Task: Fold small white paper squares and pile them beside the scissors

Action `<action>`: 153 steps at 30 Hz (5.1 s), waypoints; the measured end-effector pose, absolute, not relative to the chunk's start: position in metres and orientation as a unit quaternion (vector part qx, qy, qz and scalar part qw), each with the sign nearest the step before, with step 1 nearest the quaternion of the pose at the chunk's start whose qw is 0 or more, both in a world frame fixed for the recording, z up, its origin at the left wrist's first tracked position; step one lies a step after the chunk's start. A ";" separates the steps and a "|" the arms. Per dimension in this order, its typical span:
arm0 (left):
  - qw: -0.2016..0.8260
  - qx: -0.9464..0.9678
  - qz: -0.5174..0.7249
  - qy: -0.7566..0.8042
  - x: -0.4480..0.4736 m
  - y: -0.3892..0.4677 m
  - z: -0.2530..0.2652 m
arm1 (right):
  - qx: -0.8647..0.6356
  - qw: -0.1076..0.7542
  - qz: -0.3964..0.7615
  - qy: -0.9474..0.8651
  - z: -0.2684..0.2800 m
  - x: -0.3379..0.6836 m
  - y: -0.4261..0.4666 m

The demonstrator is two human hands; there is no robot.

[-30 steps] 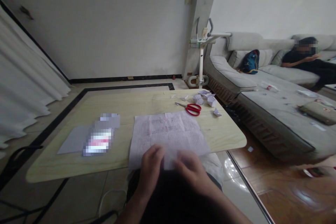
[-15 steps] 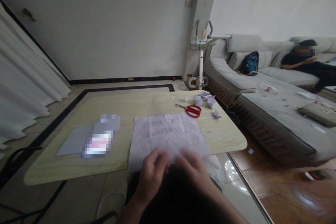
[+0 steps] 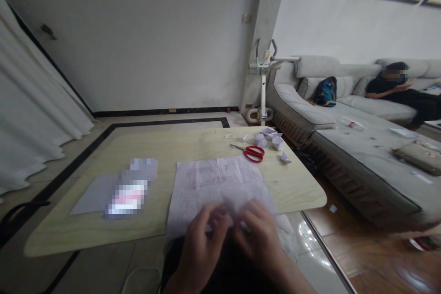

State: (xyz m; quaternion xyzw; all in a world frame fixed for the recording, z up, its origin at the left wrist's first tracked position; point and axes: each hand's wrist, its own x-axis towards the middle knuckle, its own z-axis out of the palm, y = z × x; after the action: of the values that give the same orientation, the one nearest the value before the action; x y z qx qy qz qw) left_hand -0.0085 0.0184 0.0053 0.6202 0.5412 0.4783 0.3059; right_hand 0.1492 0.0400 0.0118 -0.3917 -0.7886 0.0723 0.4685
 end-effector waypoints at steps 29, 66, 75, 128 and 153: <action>0.260 0.661 0.485 0.510 -0.006 0.016 0.018 | -0.464 0.445 0.433 -0.632 0.034 0.151 0.033; 0.257 0.697 0.472 0.475 -0.012 0.014 0.016 | -0.457 0.446 0.418 -0.647 0.037 0.154 0.032; 0.258 0.706 0.476 0.457 -0.013 0.014 0.016 | -0.456 0.444 0.395 -0.662 0.038 0.155 0.031; 0.493 0.601 0.398 0.486 -0.011 0.012 0.030 | -0.444 0.492 0.315 -0.680 0.040 0.154 0.027; 0.492 0.600 0.417 0.474 -0.007 0.011 0.032 | -0.467 0.461 0.420 -0.627 0.043 0.155 0.029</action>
State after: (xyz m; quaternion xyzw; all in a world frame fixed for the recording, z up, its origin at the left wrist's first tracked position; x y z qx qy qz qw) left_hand -0.0068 0.0111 0.0321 0.5999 0.4739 0.4169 0.4917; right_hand 0.1552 0.0290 0.0431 -0.4671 -0.6271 0.4197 0.4609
